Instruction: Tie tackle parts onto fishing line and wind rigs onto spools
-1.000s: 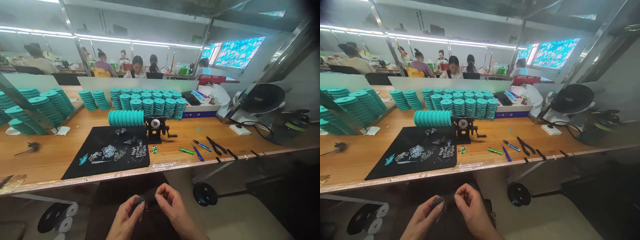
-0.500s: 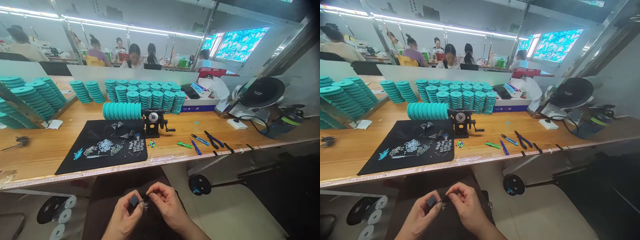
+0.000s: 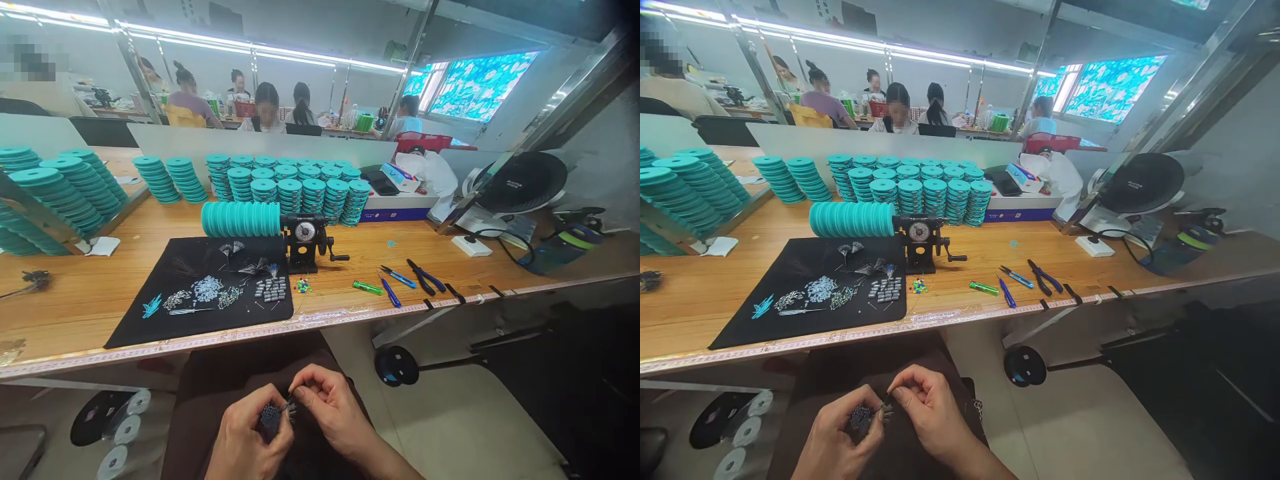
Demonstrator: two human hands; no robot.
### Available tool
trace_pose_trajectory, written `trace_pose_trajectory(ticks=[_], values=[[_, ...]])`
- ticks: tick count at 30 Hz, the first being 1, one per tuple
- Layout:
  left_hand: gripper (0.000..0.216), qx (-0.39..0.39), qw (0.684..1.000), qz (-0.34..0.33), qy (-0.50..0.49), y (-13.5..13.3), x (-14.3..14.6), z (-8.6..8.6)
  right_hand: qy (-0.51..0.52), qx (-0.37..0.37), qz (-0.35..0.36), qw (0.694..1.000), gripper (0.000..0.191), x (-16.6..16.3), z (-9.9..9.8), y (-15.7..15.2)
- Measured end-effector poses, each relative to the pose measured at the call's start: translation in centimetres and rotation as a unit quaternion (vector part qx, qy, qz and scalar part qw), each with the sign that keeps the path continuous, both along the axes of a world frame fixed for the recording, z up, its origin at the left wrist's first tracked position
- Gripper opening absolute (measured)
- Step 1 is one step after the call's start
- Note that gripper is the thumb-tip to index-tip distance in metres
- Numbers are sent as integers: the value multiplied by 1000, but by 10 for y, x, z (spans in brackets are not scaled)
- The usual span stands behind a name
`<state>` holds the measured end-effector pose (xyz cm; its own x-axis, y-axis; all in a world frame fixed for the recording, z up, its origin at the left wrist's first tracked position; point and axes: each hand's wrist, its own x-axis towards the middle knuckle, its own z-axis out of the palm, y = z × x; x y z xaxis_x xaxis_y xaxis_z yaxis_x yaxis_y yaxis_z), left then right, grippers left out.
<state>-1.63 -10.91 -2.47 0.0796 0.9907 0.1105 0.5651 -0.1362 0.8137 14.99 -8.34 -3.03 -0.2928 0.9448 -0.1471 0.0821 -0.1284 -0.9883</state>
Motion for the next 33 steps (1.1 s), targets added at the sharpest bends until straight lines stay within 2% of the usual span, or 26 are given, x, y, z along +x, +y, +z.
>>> trace_pose_trajectory(ticks=[4, 11, 14, 17, 20, 22, 29, 33], values=[[15, 58, 998, 17, 9, -1, 3, 2, 7, -11, -1, 1000, 26, 1, 1, 1], [15, 61, 997, 42, -14, -3, 7, 1, 27, -20, 2, 999, 29, 0, 6, -1], [15, 16, 1000, 15, -14, -2, 3, -1, 64, -34, 3, 997, 28, -1, 4, -1], [20, -93, 993, -32, -72, 0, -1, -3, 111, -69, 9, 991, 28, 0, 1, -1], [27, -192, 960, -42, -197, 1, -1, -5, 130, -93, 39, 986, 30, 3, -1, -1], [32, -222, 941, -38, -251, 1, 1, -5, 112, -94, 56, 988, 33, 4, -2, -1], [25, -176, 957, -15, -228, 6, 4, -2, 107, -102, 8, 989, 42, -1, -3, 0], [29, -183, 954, -20, -238, 8, 3, -3, 108, -92, -13, 990, 41, -2, -6, -4]])
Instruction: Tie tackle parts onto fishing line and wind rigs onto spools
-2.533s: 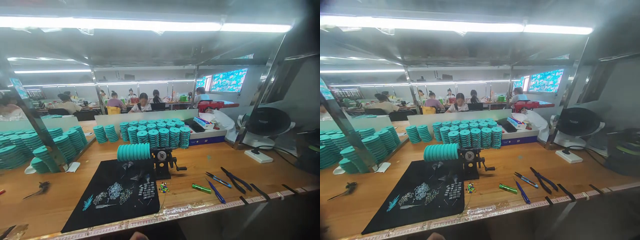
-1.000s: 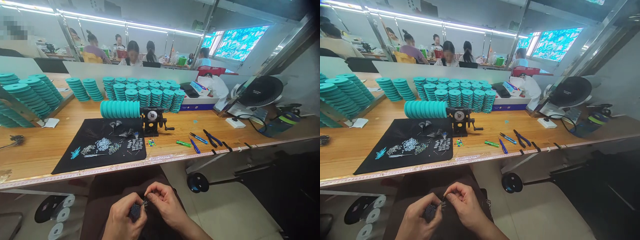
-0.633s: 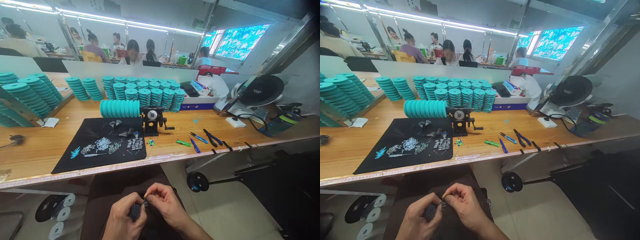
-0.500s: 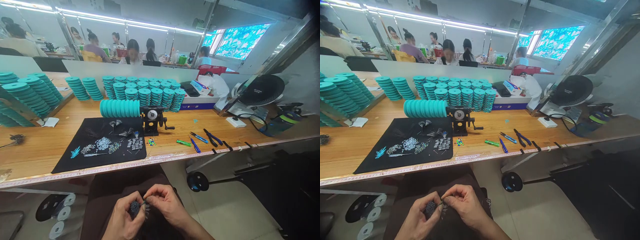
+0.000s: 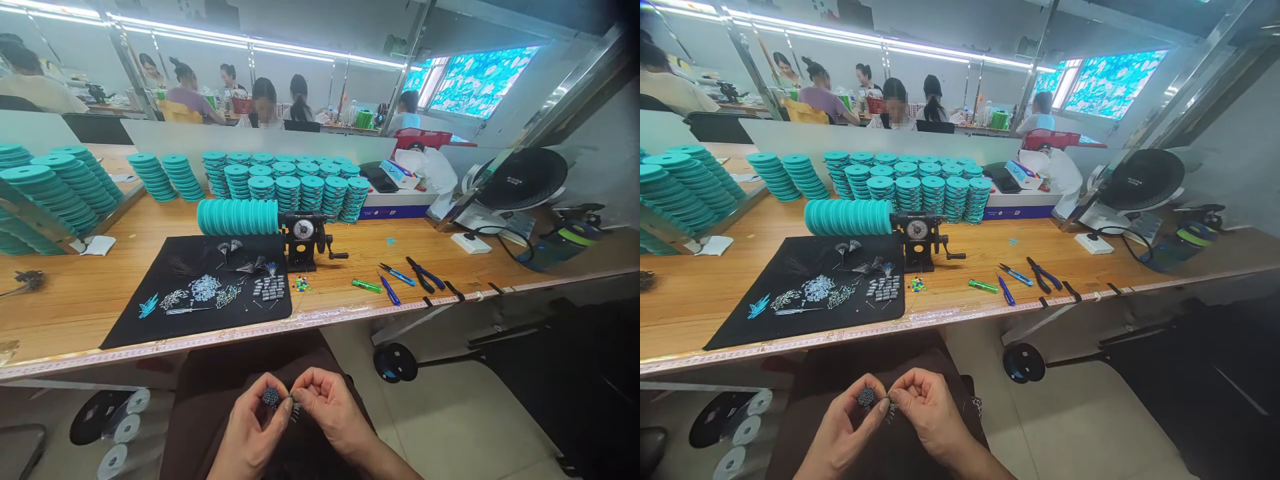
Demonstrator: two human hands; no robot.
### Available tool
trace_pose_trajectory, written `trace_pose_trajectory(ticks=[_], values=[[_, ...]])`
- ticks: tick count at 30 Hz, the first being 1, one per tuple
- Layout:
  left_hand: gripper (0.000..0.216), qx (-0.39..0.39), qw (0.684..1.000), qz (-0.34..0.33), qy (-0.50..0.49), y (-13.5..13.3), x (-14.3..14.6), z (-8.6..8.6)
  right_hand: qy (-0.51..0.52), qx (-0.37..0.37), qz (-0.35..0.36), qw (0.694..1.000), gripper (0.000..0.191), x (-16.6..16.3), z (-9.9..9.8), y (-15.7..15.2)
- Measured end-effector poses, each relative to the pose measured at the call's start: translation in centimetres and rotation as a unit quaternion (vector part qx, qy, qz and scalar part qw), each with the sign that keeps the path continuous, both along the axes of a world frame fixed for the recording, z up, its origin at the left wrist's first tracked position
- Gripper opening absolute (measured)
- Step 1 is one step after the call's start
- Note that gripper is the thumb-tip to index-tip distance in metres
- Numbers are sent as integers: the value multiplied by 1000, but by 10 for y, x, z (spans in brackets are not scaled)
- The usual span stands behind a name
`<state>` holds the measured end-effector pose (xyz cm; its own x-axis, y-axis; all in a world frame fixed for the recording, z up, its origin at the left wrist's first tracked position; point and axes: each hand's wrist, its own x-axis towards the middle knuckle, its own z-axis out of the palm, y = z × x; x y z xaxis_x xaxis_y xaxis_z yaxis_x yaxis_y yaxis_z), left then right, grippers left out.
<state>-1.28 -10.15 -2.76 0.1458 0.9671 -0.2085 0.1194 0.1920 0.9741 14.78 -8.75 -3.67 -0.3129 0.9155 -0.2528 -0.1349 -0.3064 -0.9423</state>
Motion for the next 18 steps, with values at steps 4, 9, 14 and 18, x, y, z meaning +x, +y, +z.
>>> trace_pose_trajectory(ticks=[4, 9, 14, 18], values=[[36, -36, 998, -36, -47, 2, 0, -4, -14, -8, 25, 1000, 40, 3, -1, -1], [36, -48, 997, -60, -28, 3, -1, -14, 14, -44, 44, 998, 41, 3, -1, 2], [32, -31, 999, -23, 0, 1, -1, -18, 14, -41, 24, 999, 43, 1, -4, 2], [35, -24, 999, -19, -21, 0, 0, -18, 28, -30, 7, 999, 40, 0, -10, -3]])
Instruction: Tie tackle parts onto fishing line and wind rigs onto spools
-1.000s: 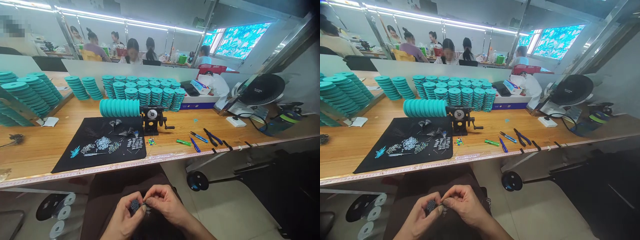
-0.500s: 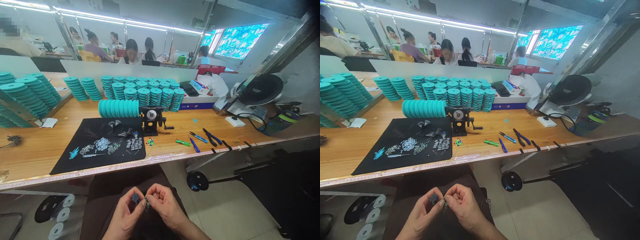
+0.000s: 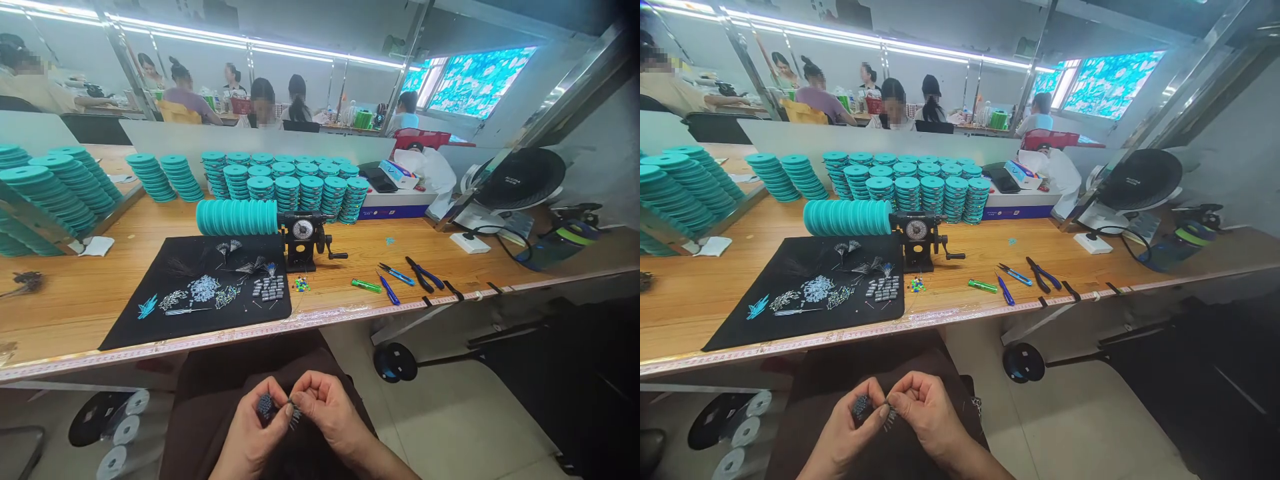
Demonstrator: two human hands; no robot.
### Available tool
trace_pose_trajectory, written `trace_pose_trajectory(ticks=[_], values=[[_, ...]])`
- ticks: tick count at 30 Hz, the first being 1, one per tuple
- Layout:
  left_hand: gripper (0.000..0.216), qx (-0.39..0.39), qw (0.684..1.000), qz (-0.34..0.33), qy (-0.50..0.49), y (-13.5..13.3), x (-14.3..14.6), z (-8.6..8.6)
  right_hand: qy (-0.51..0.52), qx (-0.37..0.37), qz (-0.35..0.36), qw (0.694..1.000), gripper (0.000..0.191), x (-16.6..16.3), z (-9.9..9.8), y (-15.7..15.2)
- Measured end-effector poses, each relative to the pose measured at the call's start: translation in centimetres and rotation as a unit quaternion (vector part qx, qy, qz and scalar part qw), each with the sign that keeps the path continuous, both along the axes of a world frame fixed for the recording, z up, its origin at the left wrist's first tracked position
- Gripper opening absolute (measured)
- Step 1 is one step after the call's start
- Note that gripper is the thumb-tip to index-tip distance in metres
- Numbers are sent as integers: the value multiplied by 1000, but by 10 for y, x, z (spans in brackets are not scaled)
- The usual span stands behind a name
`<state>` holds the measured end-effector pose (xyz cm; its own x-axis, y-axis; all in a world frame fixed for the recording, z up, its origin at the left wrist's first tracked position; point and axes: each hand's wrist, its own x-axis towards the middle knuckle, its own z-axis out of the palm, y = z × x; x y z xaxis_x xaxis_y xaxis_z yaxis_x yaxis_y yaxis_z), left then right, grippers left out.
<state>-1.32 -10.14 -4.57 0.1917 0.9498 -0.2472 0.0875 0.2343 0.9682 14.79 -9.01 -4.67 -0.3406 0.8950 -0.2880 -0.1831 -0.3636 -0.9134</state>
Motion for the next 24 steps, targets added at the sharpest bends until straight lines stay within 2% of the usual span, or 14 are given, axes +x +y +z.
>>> trace_pose_trajectory(ticks=[5, 8, 12, 17, 19, 21, 24], values=[[36, -1, 1000, 14, -18, -3, 1, 0, 37, -16, -35, 999, 38, -5, -4, -7], [37, -4, 999, 20, -24, -3, 2, -3, 108, -66, -49, 991, 37, -10, -2, -10], [37, 7, 999, 27, -16, -3, 3, -3, 208, -141, -32, 967, 34, -12, 2, -11], [31, 11, 999, 33, -25, -4, 4, 4, 283, -169, -7, 944, 32, -12, 0, -11], [30, 0, 998, 36, -54, -5, 4, 2, 247, -149, -20, 957, 33, -12, -1, -10], [31, -21, 995, 30, -93, -5, 2, -3, 165, -95, -32, 981, 35, -10, 0, -7], [33, -61, 985, -1, -159, -3, 0, -11, 25, -5, 4, 1000, 37, -1, 5, -2]])
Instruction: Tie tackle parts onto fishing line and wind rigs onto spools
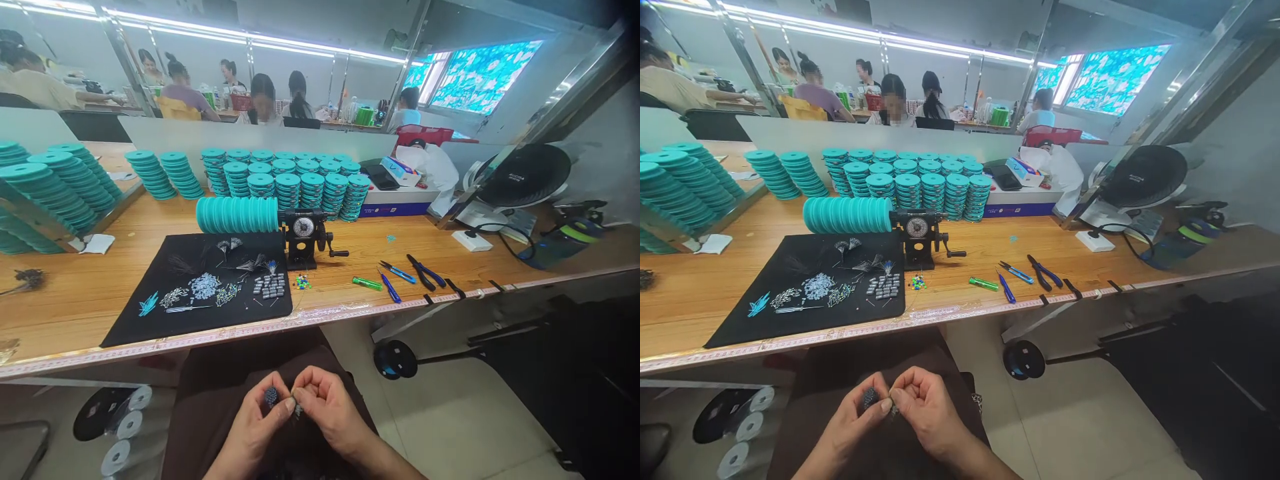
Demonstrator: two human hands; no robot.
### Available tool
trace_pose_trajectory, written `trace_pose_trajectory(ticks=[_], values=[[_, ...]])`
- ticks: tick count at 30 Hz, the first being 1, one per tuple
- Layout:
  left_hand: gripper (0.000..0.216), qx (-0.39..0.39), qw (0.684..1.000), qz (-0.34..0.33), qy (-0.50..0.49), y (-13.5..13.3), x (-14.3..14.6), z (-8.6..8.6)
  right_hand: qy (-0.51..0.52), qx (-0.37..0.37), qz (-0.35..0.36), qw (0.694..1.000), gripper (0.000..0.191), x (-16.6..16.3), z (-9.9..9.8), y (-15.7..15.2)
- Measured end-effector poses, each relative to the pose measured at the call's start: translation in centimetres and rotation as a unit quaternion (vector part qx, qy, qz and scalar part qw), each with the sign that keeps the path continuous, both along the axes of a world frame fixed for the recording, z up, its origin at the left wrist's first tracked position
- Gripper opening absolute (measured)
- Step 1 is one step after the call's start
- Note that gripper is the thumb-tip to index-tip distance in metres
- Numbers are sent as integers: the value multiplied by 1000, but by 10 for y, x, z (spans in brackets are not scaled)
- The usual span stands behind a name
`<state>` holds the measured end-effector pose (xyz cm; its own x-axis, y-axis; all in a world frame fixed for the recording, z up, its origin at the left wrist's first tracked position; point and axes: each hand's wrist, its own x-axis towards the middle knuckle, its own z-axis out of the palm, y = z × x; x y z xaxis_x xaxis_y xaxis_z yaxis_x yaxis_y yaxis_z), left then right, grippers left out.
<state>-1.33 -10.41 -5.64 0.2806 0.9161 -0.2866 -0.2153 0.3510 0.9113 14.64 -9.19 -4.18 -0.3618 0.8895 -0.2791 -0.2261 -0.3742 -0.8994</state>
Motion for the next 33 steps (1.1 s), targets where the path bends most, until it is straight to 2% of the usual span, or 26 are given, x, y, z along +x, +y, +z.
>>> trace_pose_trajectory(ticks=[3, 6, 8, 12, 14, 17, 19, 23, 28, 33], values=[[38, -39, 996, -48, -56, 3, 0, -2, -64, 19, 75, 995, 39, 10, 4, 7], [41, -57, 995, -74, -29, 5, 3, 2, -37, -7, 126, 991, 39, 15, 3, 11], [39, -38, 996, -83, -2, 5, 4, 5, 20, -37, 106, 994, 37, 14, 0, 13], [34, 19, 994, -99, 37, 3, 4, 11, 109, -93, 17, 990, 36, 8, -6, 11], [38, 37, 992, -82, 92, 3, 5, 14, 107, -96, -14, 990, 36, 6, -6, 9], [21, 92, 976, -25, 195, 3, 5, 17, 80, -75, -53, 993, 35, 3, -5, 4], [20, 128, 961, -4, 245, 4, 4, 18, 60, -56, -69, 994, 34, 2, -4, 1], [16, 168, 941, 5, 294, 4, 1, 19, 35, -35, -78, 996, 33, 0, -6, -2], [14, 171, 934, 10, 314, 1, 2, 15, 12, -19, -59, 998, 34, -2, -6, -3], [20, 180, 917, 5, 355, 4, -3, 14, -94, 80, -10, 992, 29, 4, 4, -5]])
